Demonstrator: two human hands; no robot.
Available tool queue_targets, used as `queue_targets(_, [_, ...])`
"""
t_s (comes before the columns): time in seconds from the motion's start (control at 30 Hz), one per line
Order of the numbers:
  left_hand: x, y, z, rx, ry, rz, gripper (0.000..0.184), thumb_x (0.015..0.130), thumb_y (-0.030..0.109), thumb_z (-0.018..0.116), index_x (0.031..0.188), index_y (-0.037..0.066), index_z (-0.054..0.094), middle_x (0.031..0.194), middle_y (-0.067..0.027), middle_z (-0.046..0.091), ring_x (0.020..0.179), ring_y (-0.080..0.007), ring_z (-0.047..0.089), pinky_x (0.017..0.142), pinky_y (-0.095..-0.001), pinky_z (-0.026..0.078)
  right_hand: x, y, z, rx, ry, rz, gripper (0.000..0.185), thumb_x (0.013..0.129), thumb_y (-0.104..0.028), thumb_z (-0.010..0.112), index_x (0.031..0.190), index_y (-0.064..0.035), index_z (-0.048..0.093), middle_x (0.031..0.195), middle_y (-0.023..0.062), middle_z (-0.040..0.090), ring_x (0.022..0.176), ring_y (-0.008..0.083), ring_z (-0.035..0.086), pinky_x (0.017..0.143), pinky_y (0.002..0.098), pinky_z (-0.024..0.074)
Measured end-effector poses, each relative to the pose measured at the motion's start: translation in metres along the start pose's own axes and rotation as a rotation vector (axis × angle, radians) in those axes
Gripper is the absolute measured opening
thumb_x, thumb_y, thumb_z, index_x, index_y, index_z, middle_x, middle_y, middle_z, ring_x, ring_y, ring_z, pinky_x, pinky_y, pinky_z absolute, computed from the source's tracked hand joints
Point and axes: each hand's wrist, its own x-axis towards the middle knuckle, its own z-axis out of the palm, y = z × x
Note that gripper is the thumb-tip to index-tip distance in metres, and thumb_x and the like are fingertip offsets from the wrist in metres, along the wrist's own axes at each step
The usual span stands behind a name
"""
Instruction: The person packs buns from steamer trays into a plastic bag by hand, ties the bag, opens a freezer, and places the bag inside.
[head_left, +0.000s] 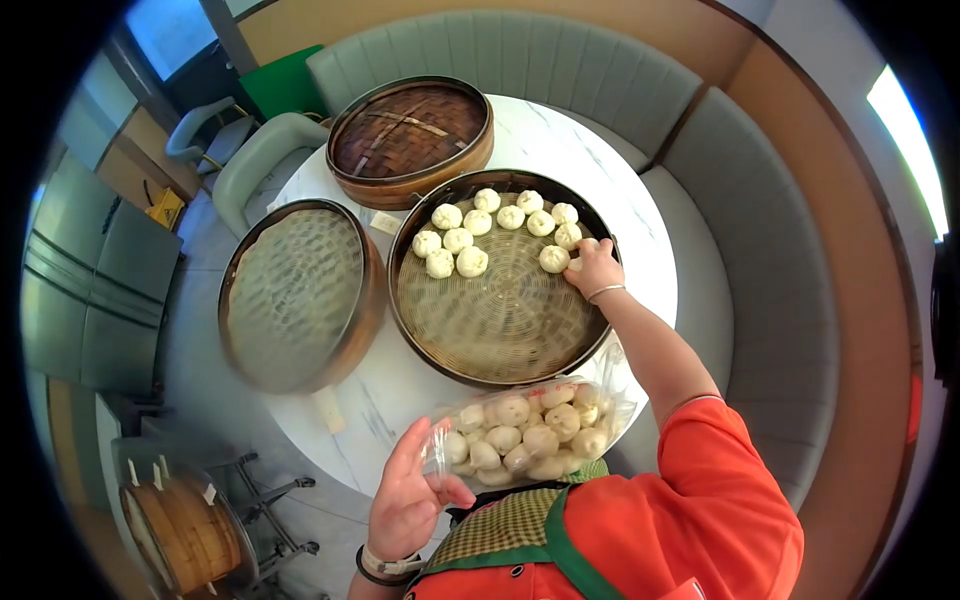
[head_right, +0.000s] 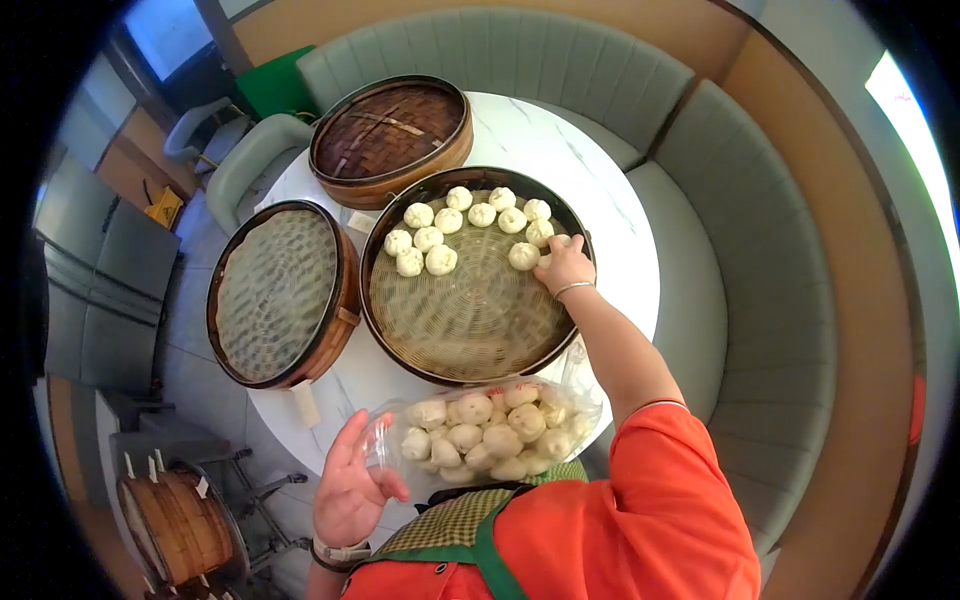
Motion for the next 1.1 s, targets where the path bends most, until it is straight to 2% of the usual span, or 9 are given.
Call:
queue_targets(0.1, [-0.001,0.0,-0.001,0.016,0.004,-0.013,0.085,0.071,0.014,0.06,0.138,0.002,0.01,0.141,-0.0194,0.019,0.084,-0.0313,0.058,0.071,-0.0373,0.048,0.013,-0.005,-0.013,0.085,0.041,0.069,0.054,0.066,-0.037,0.066,0.113,-0.0138,0.052,0.113,0.018,0.046,0.089,0.0311,0.058,0.081,0.0351,0.047])
queue_targets(0.17, [0.001,0.001,-0.003,0.028,0.002,-0.02,0.085,0.071,0.014,0.061,0.138,0.002,0.01,0.141,-0.0194,0.019,0.083,-0.0313,0.058,0.071,-0.0374,0.048,0.023,0.002,-0.04,0.2,-0.225,0.024,0.055,0.065,-0.038,0.067,0.111,-0.0124,0.053,0.103,0.0173,0.056,0.092,0.0283,0.058,0.082,0.034,0.0469])
queue_targets(0.23, [0.003,0.001,-0.002,0.045,-0.005,-0.028,0.085,0.071,0.015,0.061,0.138,0.002,0.01,0.14,-0.0194,0.019,0.083,-0.0312,0.058,0.071,-0.0374,0.048,0.034,0.009,-0.038,0.272,-0.241,0.002,0.058,0.064,-0.04,0.068,0.111,-0.0115,0.053,0.092,0.0163,0.061,0.093,0.0269,0.058,0.082,0.0346,0.0469])
queue_targets(0.37, [0.005,0.002,0.002,0.03,0.012,-0.028,0.085,0.071,0.015,0.061,0.138,0.002,0.012,0.14,-0.0203,0.02,0.082,-0.0315,0.059,0.07,-0.0372,0.048,0.014,-0.008,-0.027,0.047,-0.174,0.071,0.067,0.061,-0.039,0.068,0.12,-0.0133,0.049,0.121,0.0231,0.045,0.106,0.0345,0.05,0.092,0.0387,0.0414])
queue_targets(0.53, [0.006,0.003,0.002,0.029,0.026,-0.033,0.085,0.071,0.014,0.061,0.138,0.002,0.011,0.14,-0.0209,0.02,0.082,-0.0318,0.059,0.07,-0.037,0.048,0.012,0.009,-0.007,-0.003,-0.191,-0.104,0.08,0.062,-0.043,0.071,0.129,-0.0205,0.034,0.121,0.0203,0.037,0.099,0.0336,0.053,0.086,0.0388,0.0449])
queue_targets(0.7, [0.007,0.002,0.002,0.008,0.008,-0.008,0.085,0.071,0.013,0.06,0.138,0.001,0.01,0.14,-0.0211,0.02,0.083,-0.0318,0.059,0.071,-0.0366,0.048,-0.015,-0.006,0.0,-0.135,-0.004,-0.045,0.072,0.066,-0.043,0.069,0.126,-0.0193,0.036,0.121,0.0177,0.035,0.093,0.0331,0.057,0.081,0.0395,0.0471])
queue_targets(0.83, [0.003,0.002,0.001,0.015,0.02,-0.004,0.084,0.071,0.013,0.059,0.138,0.001,0.01,0.14,-0.0212,0.019,0.083,-0.0316,0.059,0.07,-0.0365,0.048,0.007,0.004,0.0,0.081,0.006,-0.059,0.047,0.07,-0.035,0.064,0.109,-0.0113,0.054,0.113,0.0179,0.046,0.091,0.0328,0.057,0.08,0.0342,0.0471])
queue_targets(1.0, [0.0,0.002,0.002,0.036,0.017,-0.005,0.083,0.072,0.013,0.059,0.138,0.001,0.009,0.14,-0.0213,0.019,0.083,-0.0313,0.059,0.071,-0.0362,0.048,0.044,0.022,-0.066,0.838,-0.442,0.131,0.048,0.077,-0.04,0.062,0.108,-0.0039,0.057,0.097,0.0105,0.061,0.093,0.0192,0.056,0.079,0.0304,0.0452])
queue_targets(1.1, [0.002,0.002,0.004,0.04,0.011,0.002,0.083,0.072,0.014,0.059,0.138,0.001,0.01,0.14,-0.0209,0.02,0.083,-0.0313,0.058,0.071,-0.0353,0.047,0.045,0.031,-0.091,1.307,-0.333,0.419,0.045,0.078,-0.039,0.062,0.107,-0.0052,0.055,0.092,0.0116,0.059,0.068,0.0162,0.059,0.056,0.0267,0.0512])
